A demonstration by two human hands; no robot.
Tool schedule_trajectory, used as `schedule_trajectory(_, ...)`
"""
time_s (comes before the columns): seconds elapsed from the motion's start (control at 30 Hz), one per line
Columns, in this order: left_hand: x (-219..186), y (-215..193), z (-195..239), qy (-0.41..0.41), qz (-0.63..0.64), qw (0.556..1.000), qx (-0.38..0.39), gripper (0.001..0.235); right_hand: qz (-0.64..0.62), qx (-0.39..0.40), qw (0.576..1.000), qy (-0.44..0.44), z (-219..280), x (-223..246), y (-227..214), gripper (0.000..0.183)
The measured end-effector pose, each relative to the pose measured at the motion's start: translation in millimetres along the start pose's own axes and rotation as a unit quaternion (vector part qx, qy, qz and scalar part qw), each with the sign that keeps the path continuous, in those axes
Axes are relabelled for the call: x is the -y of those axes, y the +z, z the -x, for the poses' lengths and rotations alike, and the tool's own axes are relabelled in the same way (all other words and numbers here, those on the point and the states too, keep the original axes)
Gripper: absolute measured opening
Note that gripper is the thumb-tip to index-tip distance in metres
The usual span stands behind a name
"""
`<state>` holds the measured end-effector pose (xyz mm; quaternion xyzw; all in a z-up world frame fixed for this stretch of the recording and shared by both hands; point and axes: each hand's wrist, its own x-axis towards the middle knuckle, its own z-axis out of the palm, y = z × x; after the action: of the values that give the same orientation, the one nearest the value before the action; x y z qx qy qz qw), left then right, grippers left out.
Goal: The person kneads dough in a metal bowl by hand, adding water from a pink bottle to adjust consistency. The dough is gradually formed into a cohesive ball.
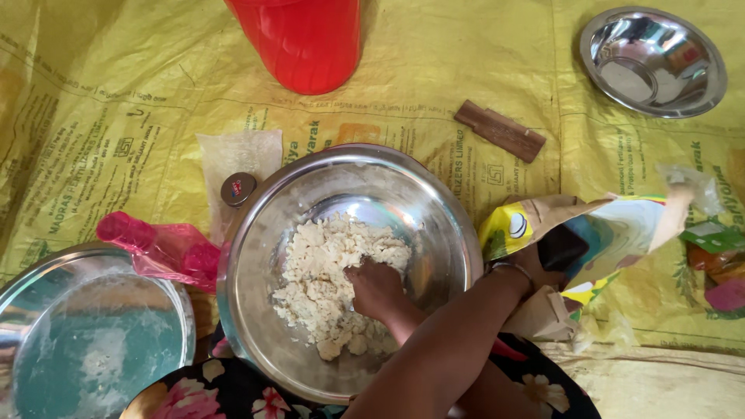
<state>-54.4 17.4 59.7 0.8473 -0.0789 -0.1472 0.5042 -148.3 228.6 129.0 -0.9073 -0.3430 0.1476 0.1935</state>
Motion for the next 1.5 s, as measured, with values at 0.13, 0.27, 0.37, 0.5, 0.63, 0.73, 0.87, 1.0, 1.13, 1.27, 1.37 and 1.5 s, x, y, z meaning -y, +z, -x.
schedule_trajectory(0.13, -27, -12, -9, 0.044, 0.002, 0.999, 0.002, 0.091, 0.003, -0.005, 1.000, 0.003, 1, 0, 0, 0.049)
schedule_trajectory(0.27, -37, -20, -20, 0.055, 0.002, 0.998, 0.008, 0.087, 0.005, -0.023, 1.000, -0.008, 1, 2, 0, 0.049)
schedule_trajectory(0.37, -36, -19, -23, 0.061, 0.002, 0.998, 0.012, 0.085, 0.011, 0.007, 1.000, 0.012, 0, 2, 0, 0.050)
schedule_trajectory(0.5, -38, -14, -27, 0.064, 0.009, 0.998, 0.021, 0.081, 0.002, 0.003, 1.000, 0.008, 0, 2, 1, 0.049)
schedule_trajectory(0.63, -42, -14, -30, 0.069, 0.011, 0.997, 0.026, 0.078, 0.008, -0.023, 1.000, -0.014, -3, 3, 0, 0.055)
schedule_trajectory(0.73, -43, -10, -30, 0.074, 0.014, 0.997, 0.031, 0.075, 0.003, 0.020, 1.000, 0.007, -4, 3, 0, 0.057)
schedule_trajectory(0.87, -44, -3, -29, 0.083, 0.018, 0.996, 0.040, 0.072, -0.002, 0.059, 0.998, 0.039, -4, 4, -1, 0.057)
schedule_trajectory(1.0, -34, 11, -33, 0.087, 0.013, 0.995, 0.052, 0.069, -0.006, -0.019, 1.000, -0.010, -2, 4, -2, 0.055)
schedule_trajectory(1.13, -5, 32, -38, 0.079, -0.005, 0.994, 0.069, 0.067, -0.025, 0.009, 1.000, 0.010, -1, 4, -5, 0.053)
schedule_trajectory(1.27, 25, 48, -42, 0.080, -0.032, 0.993, 0.084, 0.064, -0.038, 0.018, 0.999, 0.031, 0, 5, -8, 0.055)
schedule_trajectory(1.37, 36, 46, -40, 0.056, -0.059, 0.993, 0.084, 0.062, -0.044, 0.005, 0.999, 0.027, 1, 5, -7, 0.053)
schedule_trajectory(1.5, 30, 29, -27, -0.060, -0.074, 0.994, 0.060, 0.075, -0.028, -0.014, 0.999, 0.010, 2, 5, -4, 0.055)
